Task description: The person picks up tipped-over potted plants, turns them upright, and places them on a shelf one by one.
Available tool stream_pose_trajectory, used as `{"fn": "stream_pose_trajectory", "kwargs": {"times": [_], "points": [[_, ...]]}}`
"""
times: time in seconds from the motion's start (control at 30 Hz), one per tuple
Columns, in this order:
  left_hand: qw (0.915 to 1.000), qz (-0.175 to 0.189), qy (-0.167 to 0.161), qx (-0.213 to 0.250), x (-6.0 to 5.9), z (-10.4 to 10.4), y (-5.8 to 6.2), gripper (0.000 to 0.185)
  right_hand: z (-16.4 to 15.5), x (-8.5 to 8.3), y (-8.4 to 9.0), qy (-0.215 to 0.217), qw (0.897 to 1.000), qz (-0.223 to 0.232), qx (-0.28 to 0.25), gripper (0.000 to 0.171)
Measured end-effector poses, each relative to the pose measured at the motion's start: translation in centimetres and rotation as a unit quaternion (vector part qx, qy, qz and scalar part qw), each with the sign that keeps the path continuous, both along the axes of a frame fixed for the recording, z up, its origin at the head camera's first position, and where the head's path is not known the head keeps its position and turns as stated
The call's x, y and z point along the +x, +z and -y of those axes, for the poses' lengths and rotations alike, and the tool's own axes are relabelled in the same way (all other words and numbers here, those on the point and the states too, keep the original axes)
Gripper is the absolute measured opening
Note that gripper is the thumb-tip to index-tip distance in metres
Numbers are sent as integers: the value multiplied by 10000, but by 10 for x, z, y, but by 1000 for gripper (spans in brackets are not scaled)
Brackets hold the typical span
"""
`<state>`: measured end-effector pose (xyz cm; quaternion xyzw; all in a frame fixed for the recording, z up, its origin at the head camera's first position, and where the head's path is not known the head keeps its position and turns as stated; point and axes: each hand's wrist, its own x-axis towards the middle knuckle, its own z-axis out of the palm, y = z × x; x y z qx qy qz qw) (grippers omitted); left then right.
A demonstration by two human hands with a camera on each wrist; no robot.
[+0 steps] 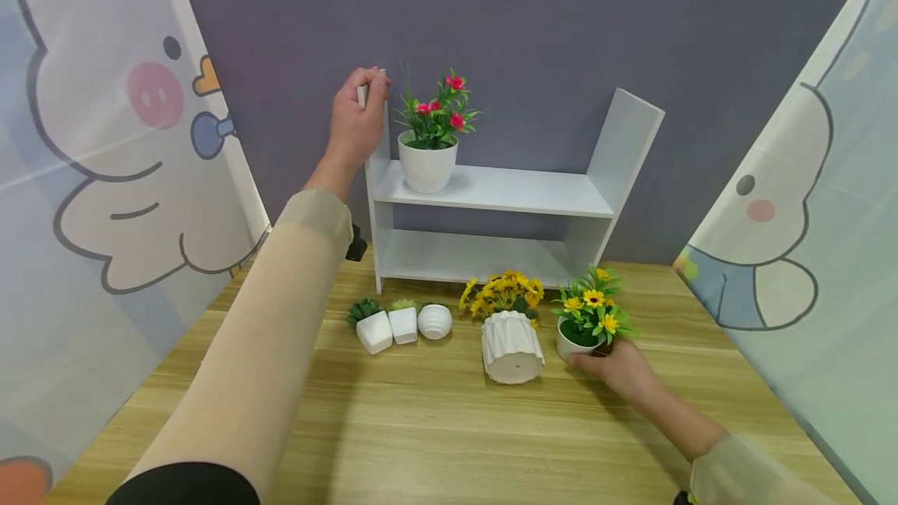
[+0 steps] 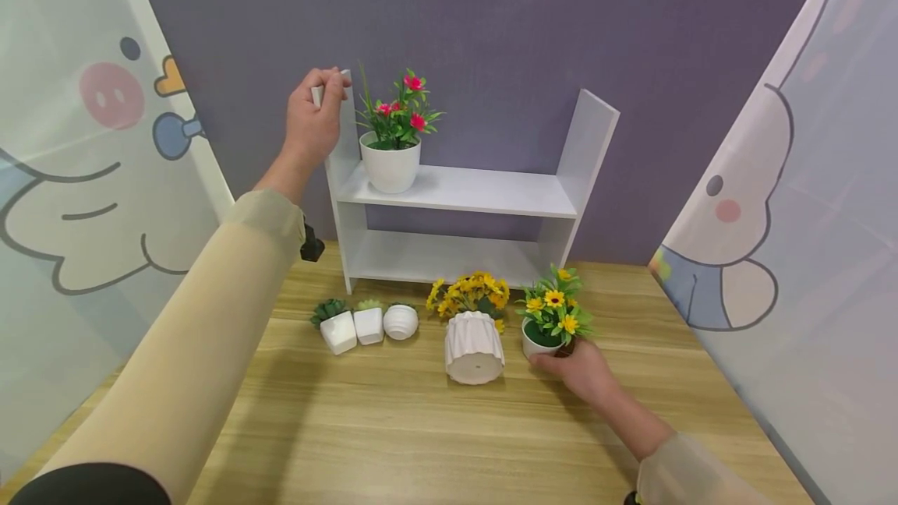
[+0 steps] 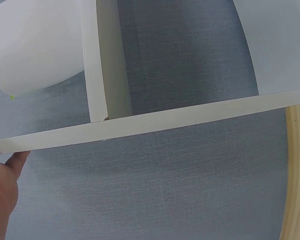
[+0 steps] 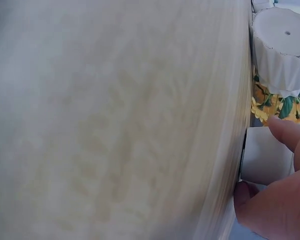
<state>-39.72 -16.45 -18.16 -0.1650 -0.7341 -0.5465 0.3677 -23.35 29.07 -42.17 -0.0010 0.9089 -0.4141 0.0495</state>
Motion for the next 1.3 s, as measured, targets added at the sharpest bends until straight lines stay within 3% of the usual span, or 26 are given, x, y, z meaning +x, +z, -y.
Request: {"fn": "stream_pose_trajectory", "kwargs": {"times": [0.5,0.63,1.3], "points": [[10000,38,-42,-2,1,-2,0,34,-1,1,-1,-26,9999,-92,-117,93],[10000,8,-51,0,0,-2,0,34,0,0,5,-31,9996,-281,-59,91],[10000,-61,7,22,0,1,-1,31,33,-4,43,233,9915,-843,-959,72]]}}
